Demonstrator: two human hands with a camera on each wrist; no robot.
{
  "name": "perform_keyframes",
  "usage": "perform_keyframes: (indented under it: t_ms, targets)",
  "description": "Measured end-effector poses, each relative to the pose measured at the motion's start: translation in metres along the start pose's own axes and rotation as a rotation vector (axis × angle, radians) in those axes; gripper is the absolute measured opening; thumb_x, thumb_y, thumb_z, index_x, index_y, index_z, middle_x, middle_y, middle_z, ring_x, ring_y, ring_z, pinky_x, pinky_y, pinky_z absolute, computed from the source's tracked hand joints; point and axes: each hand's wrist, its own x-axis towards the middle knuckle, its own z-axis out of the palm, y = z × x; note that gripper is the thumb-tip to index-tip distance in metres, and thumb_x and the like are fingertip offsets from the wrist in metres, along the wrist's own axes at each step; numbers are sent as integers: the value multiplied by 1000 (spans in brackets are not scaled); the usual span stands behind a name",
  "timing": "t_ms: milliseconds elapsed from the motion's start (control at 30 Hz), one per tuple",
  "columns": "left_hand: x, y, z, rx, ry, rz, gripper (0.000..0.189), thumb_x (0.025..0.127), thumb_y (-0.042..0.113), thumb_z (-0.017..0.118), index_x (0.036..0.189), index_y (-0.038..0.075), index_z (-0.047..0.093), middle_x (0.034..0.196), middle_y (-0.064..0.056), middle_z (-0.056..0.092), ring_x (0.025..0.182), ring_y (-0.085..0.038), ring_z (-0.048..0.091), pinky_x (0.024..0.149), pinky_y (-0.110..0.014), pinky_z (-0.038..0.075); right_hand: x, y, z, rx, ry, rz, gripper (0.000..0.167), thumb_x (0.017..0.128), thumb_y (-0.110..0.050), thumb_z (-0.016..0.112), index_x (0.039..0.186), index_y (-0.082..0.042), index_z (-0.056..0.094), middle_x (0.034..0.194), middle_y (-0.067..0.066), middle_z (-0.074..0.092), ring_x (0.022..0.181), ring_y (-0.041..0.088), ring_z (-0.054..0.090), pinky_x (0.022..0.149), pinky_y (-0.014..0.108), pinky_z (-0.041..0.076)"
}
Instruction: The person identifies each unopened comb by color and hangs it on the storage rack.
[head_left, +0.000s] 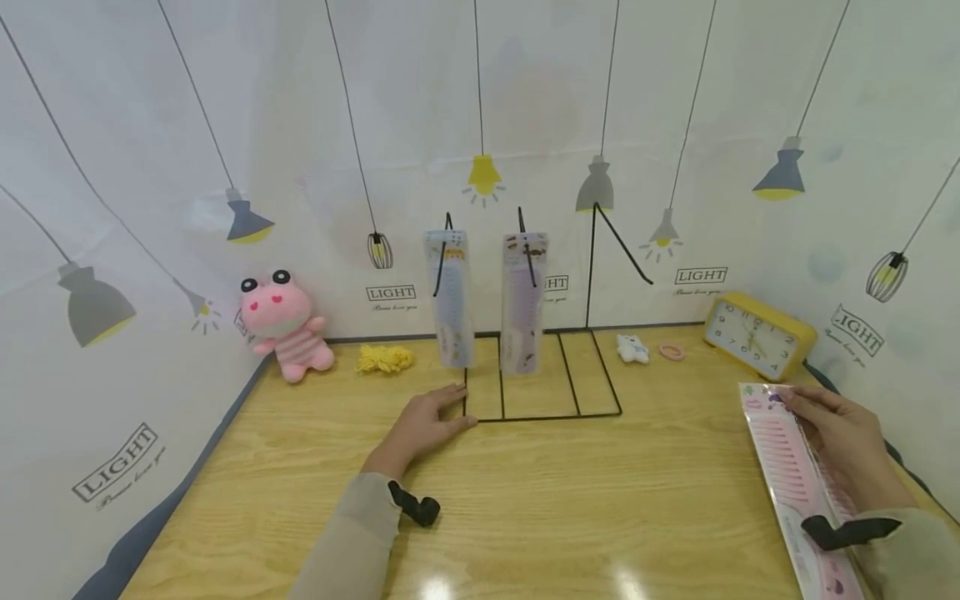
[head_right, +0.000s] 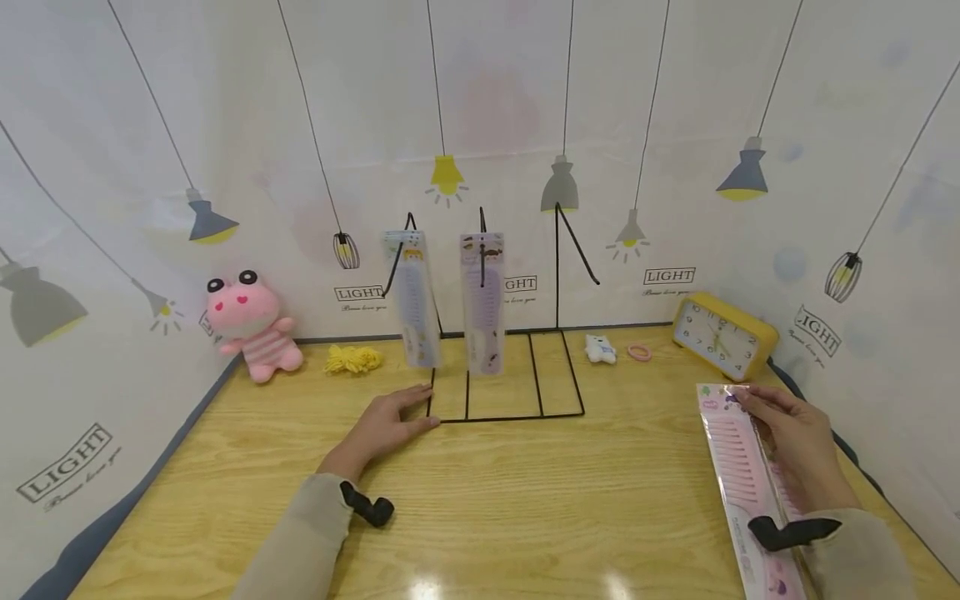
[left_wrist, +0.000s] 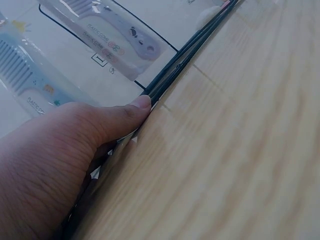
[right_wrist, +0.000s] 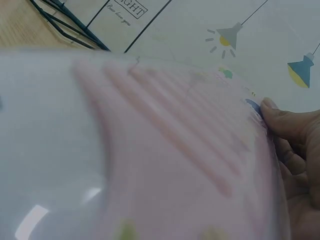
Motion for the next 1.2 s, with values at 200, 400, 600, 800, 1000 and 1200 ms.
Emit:
perform_keyframes:
  t_ms: [200, 400, 600, 800, 1000, 1200]
  targets:
    - [0, 0, 0, 14, 3, -3, 67, 94, 53, 65, 150, 19, 50, 156, -1, 43, 144, -25, 39, 119, -48, 30, -1, -5, 7, 145, -11, -38, 17, 91, -3, 73, 107, -7, 78, 100, -6, 75, 89, 3, 70, 74, 16, 57]
    - [0, 3, 2, 22, -2, -3, 67, 95, 52, 66, 150, 18, 51, 155, -3, 44, 144, -26, 39, 118, -49, 31, -7, -17, 23, 179, -14, -110, 27, 91, -6, 73, 118, -3, 73, 110, -3, 71, 98, 4, 68, 82, 17, 56]
    - [0, 4, 0, 17, 1, -12, 66, 95, 51, 66, 150, 19, 50, 156, -2, 43, 144, -27, 39, 119, -49, 30, -15, -52, 80, 220, -161, -252, 19, 96, 4, 63, 113, 3, 72, 104, 5, 72, 90, 11, 70, 72, 18, 58]
    - [-1, 1, -1, 2, 12, -22, 66, 94, 51, 67, 150, 20, 51, 156, -2, 43, 144, -28, 38, 119, -50, 30, -18, -81, 155, 199, -309, -432, 16, 96, 6, 62, 109, 10, 70, 100, 9, 75, 87, 14, 71, 70, 21, 59]
    - [-2, -1, 0, -8, 13, -23, 67, 93, 52, 67, 150, 21, 51, 156, -2, 43, 144, -28, 38, 118, -50, 30, -12, -88, 204, 214, -312, -486, 17, 94, 2, 67, 108, 11, 69, 97, 9, 75, 85, 14, 71, 69, 21, 59]
    - [-2, 0, -1, -17, 3, -8, 68, 94, 53, 66, 150, 19, 50, 156, -3, 43, 144, -27, 38, 118, -50, 30, -3, -84, 219, 306, -303, -520, 15, 93, 5, 66, 105, 14, 68, 94, 12, 75, 84, 17, 72, 67, 24, 60]
